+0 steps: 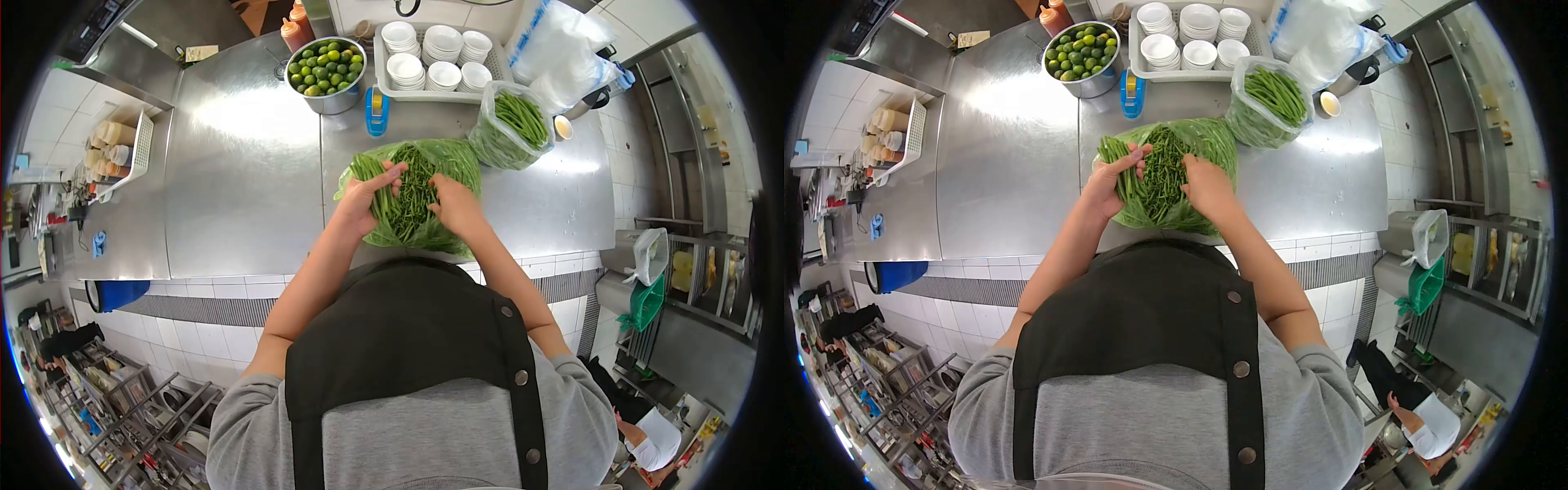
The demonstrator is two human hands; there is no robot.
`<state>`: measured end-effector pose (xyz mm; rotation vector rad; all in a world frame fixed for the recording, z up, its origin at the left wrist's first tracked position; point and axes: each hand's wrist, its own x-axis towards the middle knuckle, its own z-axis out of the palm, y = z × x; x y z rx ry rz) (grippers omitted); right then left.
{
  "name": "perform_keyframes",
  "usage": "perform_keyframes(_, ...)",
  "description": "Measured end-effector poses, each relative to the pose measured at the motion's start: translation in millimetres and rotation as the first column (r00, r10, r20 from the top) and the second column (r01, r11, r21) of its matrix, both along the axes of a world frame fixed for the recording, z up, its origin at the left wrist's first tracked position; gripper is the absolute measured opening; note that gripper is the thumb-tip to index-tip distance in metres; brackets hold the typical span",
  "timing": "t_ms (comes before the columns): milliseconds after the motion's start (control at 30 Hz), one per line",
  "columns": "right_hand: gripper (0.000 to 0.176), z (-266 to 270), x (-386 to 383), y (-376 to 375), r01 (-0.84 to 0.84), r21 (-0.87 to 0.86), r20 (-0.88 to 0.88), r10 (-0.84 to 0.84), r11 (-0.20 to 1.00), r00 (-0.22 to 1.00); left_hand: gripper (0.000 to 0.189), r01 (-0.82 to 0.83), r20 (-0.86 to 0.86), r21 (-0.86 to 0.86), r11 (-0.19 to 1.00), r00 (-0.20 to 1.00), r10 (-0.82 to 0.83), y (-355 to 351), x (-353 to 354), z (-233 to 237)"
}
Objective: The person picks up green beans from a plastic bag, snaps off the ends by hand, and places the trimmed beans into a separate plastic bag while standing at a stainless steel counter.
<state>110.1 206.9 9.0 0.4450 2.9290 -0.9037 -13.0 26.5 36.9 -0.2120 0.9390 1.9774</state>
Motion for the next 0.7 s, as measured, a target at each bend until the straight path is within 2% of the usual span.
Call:
perform_keyframes(33, 0.040, -8, 2, -2, -0.016, 0.104, -0.060, 0.022, 0.994, 0.998, 0.026, 0.048, -0.016, 0.004, 0.999, 0.999, -0.048, 0, 2, -1)
perform_keyframes(133, 0.045, -13, -1, 1, 0.044, 0.079, -0.003, -0.044, 0.996, 0.999, 0.025, 0.147, -0.043, -0.131, 0.980, 0.987, -0.154, 0, 4, -1)
perform_keyframes(233, 0.042, 19, -1, 1, 0.192, -0.106, -0.058, -0.199, 0.976, 0.978, 0.025, 0.178, -0.035, -0.238, 0.955, 0.981, -0.192, 2, 6, 5)
perform_keyframes(333, 0.040, 50, 0, 0, 0.207, -0.355, -0.057, -0.242, 0.912, 0.969, 0.026, 0.182, -0.064, -0.261, 0.948, 0.977, -0.205, 4, 7, 2)
perform_keyframes(533, 0.036, 74, 2, -25, 0.061, -0.510, -0.174, -0.172, 0.858, 0.970, 0.022, 0.165, -0.095, -0.305, 0.938, 0.975, -0.202, 10, 8, 11)
perform_keyframes(700, 0.033, 56, -3, -29, 0.033, -0.633, -0.122, -0.142, 0.774, 0.982, 0.021, 0.138, -0.196, -0.350, 0.927, 0.956, -0.217, 4, 2, 11)
